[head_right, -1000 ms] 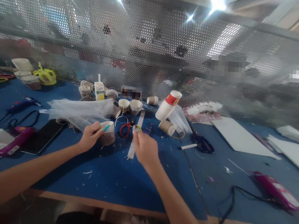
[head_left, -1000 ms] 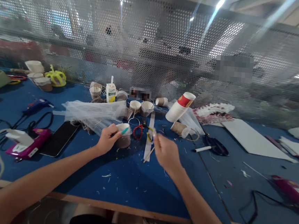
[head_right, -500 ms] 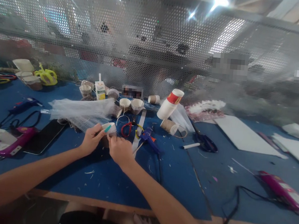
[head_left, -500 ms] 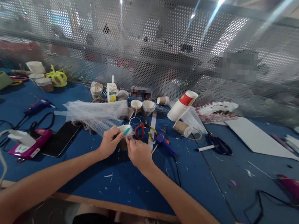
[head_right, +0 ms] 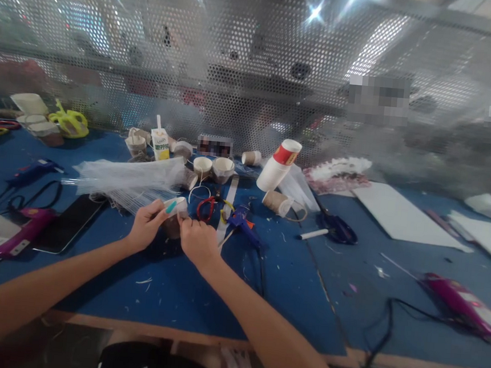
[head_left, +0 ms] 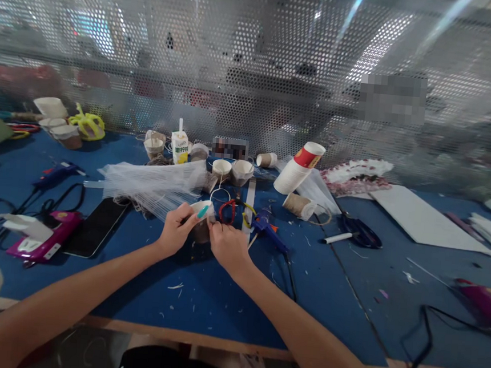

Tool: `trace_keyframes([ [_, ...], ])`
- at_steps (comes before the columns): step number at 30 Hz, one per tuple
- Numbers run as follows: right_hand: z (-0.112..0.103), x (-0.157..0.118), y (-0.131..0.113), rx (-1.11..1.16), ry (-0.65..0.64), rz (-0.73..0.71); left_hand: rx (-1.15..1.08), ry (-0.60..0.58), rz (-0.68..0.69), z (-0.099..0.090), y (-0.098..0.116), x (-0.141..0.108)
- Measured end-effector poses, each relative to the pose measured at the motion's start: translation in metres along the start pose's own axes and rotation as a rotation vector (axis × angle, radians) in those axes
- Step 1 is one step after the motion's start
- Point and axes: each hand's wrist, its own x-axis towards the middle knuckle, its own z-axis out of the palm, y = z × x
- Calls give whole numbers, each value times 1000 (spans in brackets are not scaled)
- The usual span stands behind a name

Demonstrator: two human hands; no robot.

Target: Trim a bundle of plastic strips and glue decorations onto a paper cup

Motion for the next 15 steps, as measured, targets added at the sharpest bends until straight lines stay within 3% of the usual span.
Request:
trace_keyframes([
  [3, 2, -1, -1, -15, 37, -10, 4, -1, 10, 0, -1, 0],
  [7, 2, -1, -1, 0, -19, 12, 3, -3, 16, 0, 0, 1],
  [15, -11, 6, 2, 80, -378, 192, -18, -22, 9, 0, -3, 2],
])
